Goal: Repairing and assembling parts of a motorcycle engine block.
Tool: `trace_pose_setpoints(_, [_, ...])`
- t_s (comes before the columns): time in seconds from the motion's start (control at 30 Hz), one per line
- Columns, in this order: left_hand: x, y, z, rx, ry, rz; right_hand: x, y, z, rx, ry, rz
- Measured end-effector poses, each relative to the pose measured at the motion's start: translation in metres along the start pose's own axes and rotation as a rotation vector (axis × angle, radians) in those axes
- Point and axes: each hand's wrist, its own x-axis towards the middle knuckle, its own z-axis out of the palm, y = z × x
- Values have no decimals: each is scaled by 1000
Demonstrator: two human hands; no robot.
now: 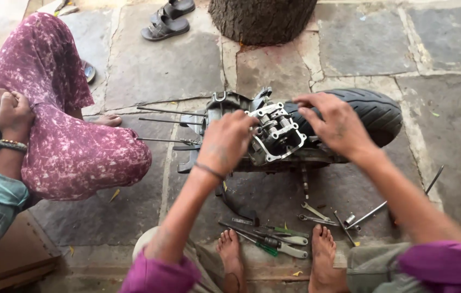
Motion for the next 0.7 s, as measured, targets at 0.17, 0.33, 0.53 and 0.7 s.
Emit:
trace_pose_setpoints(0.17, [13, -3, 10, -161, 207, 108, -19, 23, -13, -68, 64, -233])
trace_pose_setpoints(0.33, [13, 5, 23, -29, 240, 184, -3, 42, 12, 66, 44, -170])
trace_pose_setpoints(0.53, [9, 10, 16, -72, 213, 115, 19, 52, 30, 129, 86, -169])
trace_pose_setpoints(0.7, [9, 21, 11, -49, 199, 62, 36, 46, 35, 129, -4, -172])
